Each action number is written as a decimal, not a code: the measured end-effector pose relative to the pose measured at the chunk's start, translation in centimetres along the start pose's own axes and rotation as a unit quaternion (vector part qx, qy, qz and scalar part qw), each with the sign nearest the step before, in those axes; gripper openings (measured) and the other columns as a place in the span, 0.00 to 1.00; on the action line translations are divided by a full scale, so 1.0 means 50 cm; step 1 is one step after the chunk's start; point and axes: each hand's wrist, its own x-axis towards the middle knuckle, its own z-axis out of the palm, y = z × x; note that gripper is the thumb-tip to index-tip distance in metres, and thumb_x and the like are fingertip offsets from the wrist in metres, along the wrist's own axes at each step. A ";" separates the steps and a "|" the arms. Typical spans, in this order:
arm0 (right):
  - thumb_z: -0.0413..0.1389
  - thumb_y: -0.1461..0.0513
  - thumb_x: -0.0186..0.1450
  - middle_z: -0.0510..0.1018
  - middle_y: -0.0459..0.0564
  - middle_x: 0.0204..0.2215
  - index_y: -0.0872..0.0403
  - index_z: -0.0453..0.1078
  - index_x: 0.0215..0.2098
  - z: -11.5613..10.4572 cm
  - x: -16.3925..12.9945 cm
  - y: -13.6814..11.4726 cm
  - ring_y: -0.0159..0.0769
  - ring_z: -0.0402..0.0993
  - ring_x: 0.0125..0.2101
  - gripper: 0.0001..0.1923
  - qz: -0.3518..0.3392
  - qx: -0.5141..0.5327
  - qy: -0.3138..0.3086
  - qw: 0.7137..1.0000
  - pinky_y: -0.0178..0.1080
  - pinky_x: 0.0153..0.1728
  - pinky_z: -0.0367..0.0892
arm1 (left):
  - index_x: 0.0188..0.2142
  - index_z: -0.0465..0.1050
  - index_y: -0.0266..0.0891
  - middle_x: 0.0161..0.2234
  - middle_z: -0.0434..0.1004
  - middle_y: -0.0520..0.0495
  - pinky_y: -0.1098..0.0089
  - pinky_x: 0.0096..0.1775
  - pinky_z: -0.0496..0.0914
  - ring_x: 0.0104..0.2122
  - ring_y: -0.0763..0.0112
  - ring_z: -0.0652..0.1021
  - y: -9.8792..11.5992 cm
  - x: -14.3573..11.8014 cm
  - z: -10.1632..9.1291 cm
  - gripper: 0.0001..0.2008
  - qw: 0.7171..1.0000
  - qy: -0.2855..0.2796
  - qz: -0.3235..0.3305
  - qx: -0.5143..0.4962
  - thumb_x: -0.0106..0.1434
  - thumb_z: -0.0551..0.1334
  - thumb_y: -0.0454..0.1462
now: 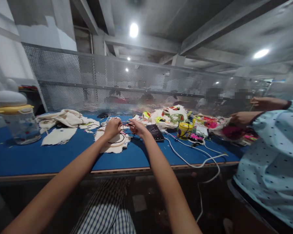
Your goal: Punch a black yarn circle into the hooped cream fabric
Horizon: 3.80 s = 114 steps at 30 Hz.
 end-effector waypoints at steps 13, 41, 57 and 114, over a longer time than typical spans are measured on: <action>0.46 0.48 0.65 0.49 0.36 0.09 0.56 0.63 0.21 -0.010 0.000 -0.004 0.24 0.41 0.13 0.24 0.028 0.054 -0.017 0.998 0.31 0.15 0.40 | 0.32 0.73 0.37 0.34 0.77 0.40 0.65 0.38 0.64 0.38 0.58 0.73 -0.016 0.004 0.005 0.07 1.000 -0.009 -0.018 0.023 0.59 0.55 0.30; 0.58 0.63 0.53 0.57 0.36 0.09 0.58 0.72 0.24 -0.024 0.024 0.026 0.22 0.48 0.13 0.05 -0.148 -0.063 0.206 0.965 0.30 0.16 0.48 | 0.30 0.71 0.38 0.33 0.77 0.40 0.64 0.38 0.64 0.38 0.58 0.73 -0.013 0.001 -0.003 0.06 1.000 0.011 0.000 0.005 0.59 0.56 0.31; 0.55 0.62 0.53 0.58 0.37 0.10 0.55 0.68 0.19 -0.021 0.042 0.029 0.24 0.49 0.13 0.06 -0.182 -0.092 0.297 0.933 0.31 0.16 0.48 | 0.29 0.71 0.38 0.32 0.77 0.41 0.64 0.38 0.64 0.37 0.58 0.73 -0.004 0.004 -0.004 0.07 1.000 0.006 -0.016 -0.006 0.58 0.55 0.30; 0.46 0.65 0.67 0.79 0.62 0.37 0.58 0.74 0.37 0.011 0.012 0.033 0.44 0.74 0.39 0.14 -0.152 -0.671 0.290 0.665 0.37 0.33 0.58 | 0.25 0.73 0.35 0.25 0.73 0.36 0.64 0.33 0.62 0.33 0.56 0.74 -0.017 -0.004 -0.014 0.12 0.992 -0.023 0.060 0.106 0.59 0.53 0.29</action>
